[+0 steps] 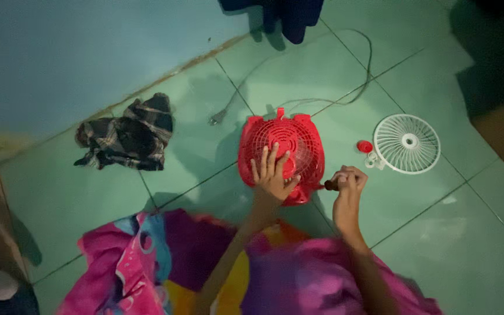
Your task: The person disassembles a pink toy fan using a screwdriver, removes the front grille, and adjusts the fan blades. They then reassemble the fan by reattaching the grille and securing it with screws.
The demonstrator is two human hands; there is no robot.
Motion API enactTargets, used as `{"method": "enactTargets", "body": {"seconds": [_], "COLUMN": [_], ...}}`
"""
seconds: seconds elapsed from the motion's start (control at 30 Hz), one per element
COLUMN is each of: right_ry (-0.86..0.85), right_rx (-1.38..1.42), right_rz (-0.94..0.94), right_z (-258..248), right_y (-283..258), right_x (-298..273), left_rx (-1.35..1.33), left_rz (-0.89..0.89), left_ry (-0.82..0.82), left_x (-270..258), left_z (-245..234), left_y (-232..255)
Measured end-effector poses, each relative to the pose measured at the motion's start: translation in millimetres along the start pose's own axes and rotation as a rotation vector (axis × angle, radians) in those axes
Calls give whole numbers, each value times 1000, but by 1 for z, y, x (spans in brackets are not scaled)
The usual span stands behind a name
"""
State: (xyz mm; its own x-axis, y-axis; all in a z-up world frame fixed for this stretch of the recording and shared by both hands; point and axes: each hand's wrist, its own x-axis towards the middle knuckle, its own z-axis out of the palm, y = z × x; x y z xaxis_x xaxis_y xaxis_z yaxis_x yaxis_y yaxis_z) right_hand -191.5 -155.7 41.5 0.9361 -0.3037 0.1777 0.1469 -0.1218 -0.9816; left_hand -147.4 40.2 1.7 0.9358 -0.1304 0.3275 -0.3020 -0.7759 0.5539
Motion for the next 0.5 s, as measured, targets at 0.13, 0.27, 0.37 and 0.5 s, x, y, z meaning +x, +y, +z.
{"method": "enactTargets", "body": {"seconds": [0.13,0.27,0.37,0.5], "right_ry": [-92,-71,-70,14], "right_rx": [-190,-254,-305,-169], "right_rz": [-32,-159,-73,-27], "right_z": [-1,3,-4,-4], "right_y": [2,-26,-45,-51], "right_x": [2,-7,-4,-1], "left_rx": [-9,-52,-59,-5], "left_rz": [19,-2,-11,-4], "left_ry": [33,31,22,23], "left_x": [4,2,-3,3], "left_z": [-6,-10,-11,-7], "left_y": [6,8,7,5]}}
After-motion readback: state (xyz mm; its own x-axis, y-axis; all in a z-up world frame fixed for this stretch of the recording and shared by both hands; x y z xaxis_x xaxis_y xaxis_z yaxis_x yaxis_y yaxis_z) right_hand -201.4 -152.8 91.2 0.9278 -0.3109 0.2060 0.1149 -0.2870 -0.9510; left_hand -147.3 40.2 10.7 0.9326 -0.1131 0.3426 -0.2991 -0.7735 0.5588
